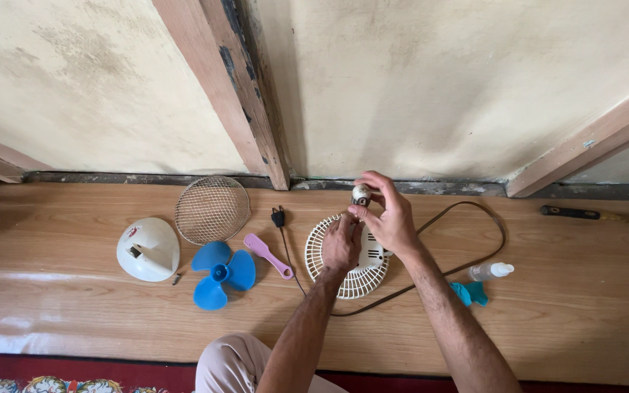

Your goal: The person disassembles a small white electric fan using a screwdriver. They remove the rear cover, unscrew the motor housing, and separate the internal components. The fan blades and front grille are already detached and placed nearby.

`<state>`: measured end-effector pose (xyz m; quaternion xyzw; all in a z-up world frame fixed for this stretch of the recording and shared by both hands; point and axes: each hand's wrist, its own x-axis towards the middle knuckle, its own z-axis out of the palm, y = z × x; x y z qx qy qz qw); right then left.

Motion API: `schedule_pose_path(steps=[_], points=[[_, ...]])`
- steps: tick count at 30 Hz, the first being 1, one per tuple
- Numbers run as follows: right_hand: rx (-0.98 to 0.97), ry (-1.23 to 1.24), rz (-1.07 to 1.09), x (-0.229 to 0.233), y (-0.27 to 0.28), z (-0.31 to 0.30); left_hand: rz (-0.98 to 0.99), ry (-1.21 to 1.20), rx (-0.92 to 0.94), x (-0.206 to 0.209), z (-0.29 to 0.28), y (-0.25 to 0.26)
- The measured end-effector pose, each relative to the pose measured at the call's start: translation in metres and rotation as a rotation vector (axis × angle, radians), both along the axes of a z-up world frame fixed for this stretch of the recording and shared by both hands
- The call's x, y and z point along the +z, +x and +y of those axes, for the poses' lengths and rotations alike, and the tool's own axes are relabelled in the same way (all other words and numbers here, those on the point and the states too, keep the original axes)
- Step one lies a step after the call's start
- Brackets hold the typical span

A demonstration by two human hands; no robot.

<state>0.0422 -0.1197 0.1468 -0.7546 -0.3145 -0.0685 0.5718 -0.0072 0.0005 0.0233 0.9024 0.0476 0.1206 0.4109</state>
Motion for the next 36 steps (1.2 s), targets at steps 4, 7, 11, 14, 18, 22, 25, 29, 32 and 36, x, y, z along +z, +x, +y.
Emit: schedule_pose_path(steps=[4, 7, 11, 14, 18, 22, 25, 29, 32, 36], points=[[0.079, 0.000, -0.002, 0.001, -0.002, 0.000, -0.226, 0.073, -0.029, 0.000, 0.002, -0.004], [0.098, 0.036, 0.062, -0.001, 0.000, -0.001, -0.327, 0.108, -0.063, -0.009, 0.002, -0.002], [0.091, 0.020, 0.013, -0.009, 0.005, -0.004, -0.307, 0.086, -0.060, -0.017, 0.003, 0.002], [0.002, -0.027, -0.225, -0.011, 0.005, -0.002, -0.248, 0.065, -0.056, -0.016, 0.003, 0.003], [-0.149, -0.072, -0.289, -0.009, -0.002, 0.004, -0.178, 0.048, -0.027, -0.012, 0.003, 0.002], [-0.203, -0.108, -0.257, -0.004, -0.011, 0.008, -0.078, 0.055, -0.014, -0.008, 0.002, 0.003], [-0.185, -0.077, -0.247, -0.002, -0.014, 0.008, -0.034, 0.026, -0.009, -0.004, 0.002, 0.002], [-0.099, 0.039, -0.125, -0.012, -0.010, 0.001, -0.023, -0.002, -0.018, 0.003, 0.003, -0.002], [-0.081, 0.035, -0.002, -0.023, -0.001, -0.004, -0.085, 0.008, -0.035, 0.008, 0.003, -0.004], [-0.067, -0.015, -0.302, -0.020, 0.001, -0.010, -0.127, 0.000, -0.071, 0.015, 0.004, -0.007]])
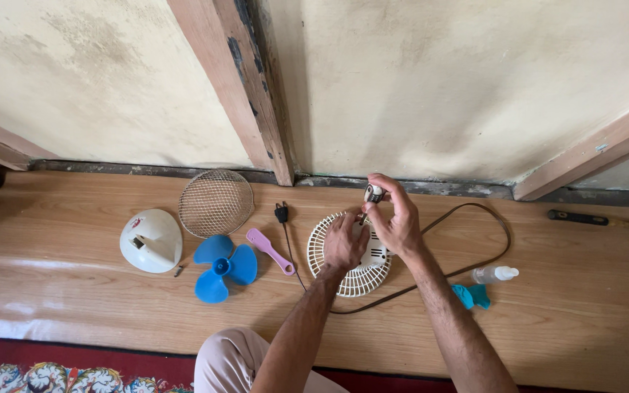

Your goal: The person disassembles a small white electric fan using a screwdriver. They remove the rear cover, unscrew the motor housing, and separate the internal components. The fan blades and front grille are already detached and placed nearby.

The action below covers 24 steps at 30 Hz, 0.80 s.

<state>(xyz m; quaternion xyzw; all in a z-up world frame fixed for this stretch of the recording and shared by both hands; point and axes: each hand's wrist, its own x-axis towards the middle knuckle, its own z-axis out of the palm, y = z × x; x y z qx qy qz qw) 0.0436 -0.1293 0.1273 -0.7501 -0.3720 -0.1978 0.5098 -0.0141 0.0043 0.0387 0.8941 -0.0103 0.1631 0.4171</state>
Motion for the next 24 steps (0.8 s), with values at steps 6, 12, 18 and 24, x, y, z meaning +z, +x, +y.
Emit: schedule_pose_path(steps=[6, 12, 18, 24], points=[[-0.033, -0.042, 0.179, 0.014, 0.002, -0.001, 0.088, -0.023, -0.028, 0.013, 0.002, -0.005], [0.215, -0.158, 0.261, 0.023, -0.002, -0.001, 0.108, -0.002, -0.024, 0.002, 0.001, -0.001], [0.226, -0.058, 0.542, 0.021, -0.005, 0.004, 0.031, 0.124, -0.030, -0.011, 0.000, 0.000], [0.053, -0.210, 0.122, 0.008, 0.004, 0.005, -0.166, 0.102, -0.020, -0.023, 0.000, 0.004]])
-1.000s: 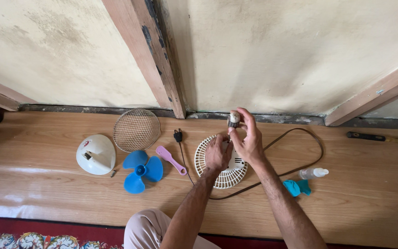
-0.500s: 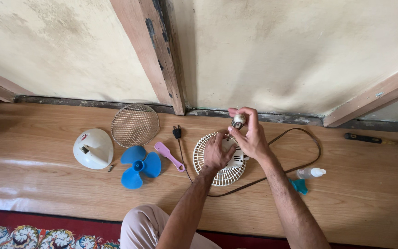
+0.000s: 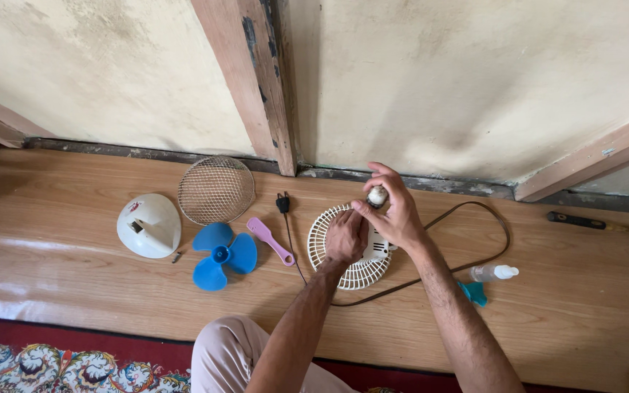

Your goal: The person disassembles a small white electric fan using a screwdriver. They remove the rear cover, unscrew the motor housing, and separate the internal components. The fan blades and front grille are already detached and placed nearby.

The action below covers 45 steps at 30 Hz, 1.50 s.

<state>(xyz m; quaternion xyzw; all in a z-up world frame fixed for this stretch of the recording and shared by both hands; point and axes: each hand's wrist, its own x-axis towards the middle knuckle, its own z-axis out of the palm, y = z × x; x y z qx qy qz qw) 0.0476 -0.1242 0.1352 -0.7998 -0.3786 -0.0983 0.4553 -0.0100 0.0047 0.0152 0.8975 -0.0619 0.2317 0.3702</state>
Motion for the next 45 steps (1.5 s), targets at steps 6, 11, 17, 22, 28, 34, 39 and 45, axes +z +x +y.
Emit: schedule_pose_path(steps=[6, 11, 17, 22, 28, 34, 39, 45], points=[[-0.170, 0.038, 0.019, -0.003, -0.004, -0.005, 0.124, -0.080, 0.049, -0.003, -0.003, 0.001], [-0.198, 0.007, 0.208, -0.011, -0.014, 0.000, 0.225, -0.097, 0.090, -0.003, -0.007, 0.004], [-0.157, 0.071, 0.127, -0.018, -0.012, -0.003, 0.365, -0.151, 0.072, 0.016, 0.001, -0.004], [-0.027, 0.123, 0.194, -0.037, 0.000, -0.005, 0.392, -0.196, 0.033, 0.032, 0.001, -0.006], [-0.086, 0.146, 0.271, -0.037, -0.007, 0.001, 0.477, -0.114, 0.047, 0.021, 0.000, -0.002], [-0.166, 0.274, 0.412, -0.038, -0.003, 0.000, 0.365, -0.133, 0.033, 0.024, 0.000, -0.005], [-0.118, 0.161, 0.409, -0.028, -0.002, -0.009, 0.344, -0.143, 0.028, 0.031, 0.001, -0.009], [0.005, 0.127, 0.407, -0.022, -0.008, -0.014, 0.335, -0.139, 0.036, 0.027, 0.000, -0.007]])
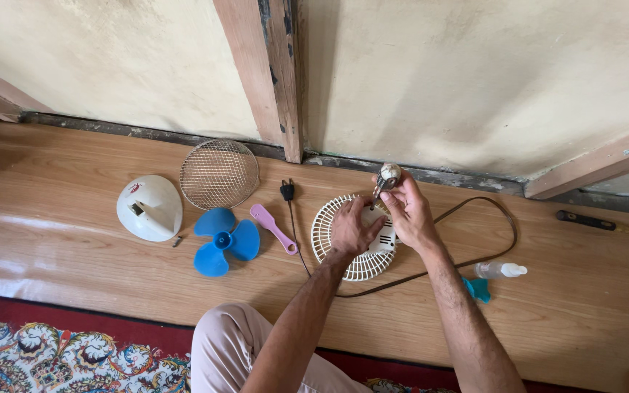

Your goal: The person disassembles a small white electric fan using a screwdriver. They remove the rear cover, unscrew the motor housing, and separate the internal components. The fan blades and front grille are already detached and placed nearby.

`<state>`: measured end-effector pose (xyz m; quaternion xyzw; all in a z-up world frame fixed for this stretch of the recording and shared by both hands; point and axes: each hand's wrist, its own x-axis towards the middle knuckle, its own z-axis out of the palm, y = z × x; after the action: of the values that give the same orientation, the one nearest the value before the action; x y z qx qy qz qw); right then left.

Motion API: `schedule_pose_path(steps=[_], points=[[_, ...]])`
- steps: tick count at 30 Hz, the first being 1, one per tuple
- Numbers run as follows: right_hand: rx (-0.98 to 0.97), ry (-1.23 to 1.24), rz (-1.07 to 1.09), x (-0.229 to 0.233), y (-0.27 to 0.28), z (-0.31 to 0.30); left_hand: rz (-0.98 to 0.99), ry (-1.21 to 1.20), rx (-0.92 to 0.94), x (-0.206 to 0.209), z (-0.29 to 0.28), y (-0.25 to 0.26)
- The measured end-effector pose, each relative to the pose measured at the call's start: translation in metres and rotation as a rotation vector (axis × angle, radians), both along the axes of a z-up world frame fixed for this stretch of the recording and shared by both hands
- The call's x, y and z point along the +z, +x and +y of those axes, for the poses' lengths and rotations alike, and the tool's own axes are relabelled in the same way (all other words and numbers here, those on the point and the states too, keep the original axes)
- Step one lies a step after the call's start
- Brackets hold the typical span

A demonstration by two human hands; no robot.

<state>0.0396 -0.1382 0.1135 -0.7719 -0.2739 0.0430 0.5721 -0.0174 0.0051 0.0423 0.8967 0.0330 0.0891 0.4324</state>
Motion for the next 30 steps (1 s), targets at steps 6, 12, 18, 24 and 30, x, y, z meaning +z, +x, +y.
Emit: schedule_pose_path(steps=[6, 12, 18, 24, 30], points=[[-0.035, 0.213, 0.011, 0.021, -0.013, -0.005, 0.113, -0.008, 0.009, 0.005, 0.000, -0.001], [-0.127, 0.352, 0.055, 0.040, -0.024, -0.018, -0.041, 0.007, 0.024, -0.002, 0.001, -0.002], [-0.230, 0.481, 0.191, 0.047, -0.042, -0.045, 0.254, -0.158, 0.025, 0.007, 0.003, 0.004], [-0.318, 0.409, 0.189, 0.052, -0.066, -0.055, 0.124, -0.020, -0.387, 0.020, 0.034, -0.021], [-0.298, 0.218, 0.080, 0.039, -0.078, -0.046, 0.225, -0.039, -0.308, 0.016, 0.039, -0.027]])
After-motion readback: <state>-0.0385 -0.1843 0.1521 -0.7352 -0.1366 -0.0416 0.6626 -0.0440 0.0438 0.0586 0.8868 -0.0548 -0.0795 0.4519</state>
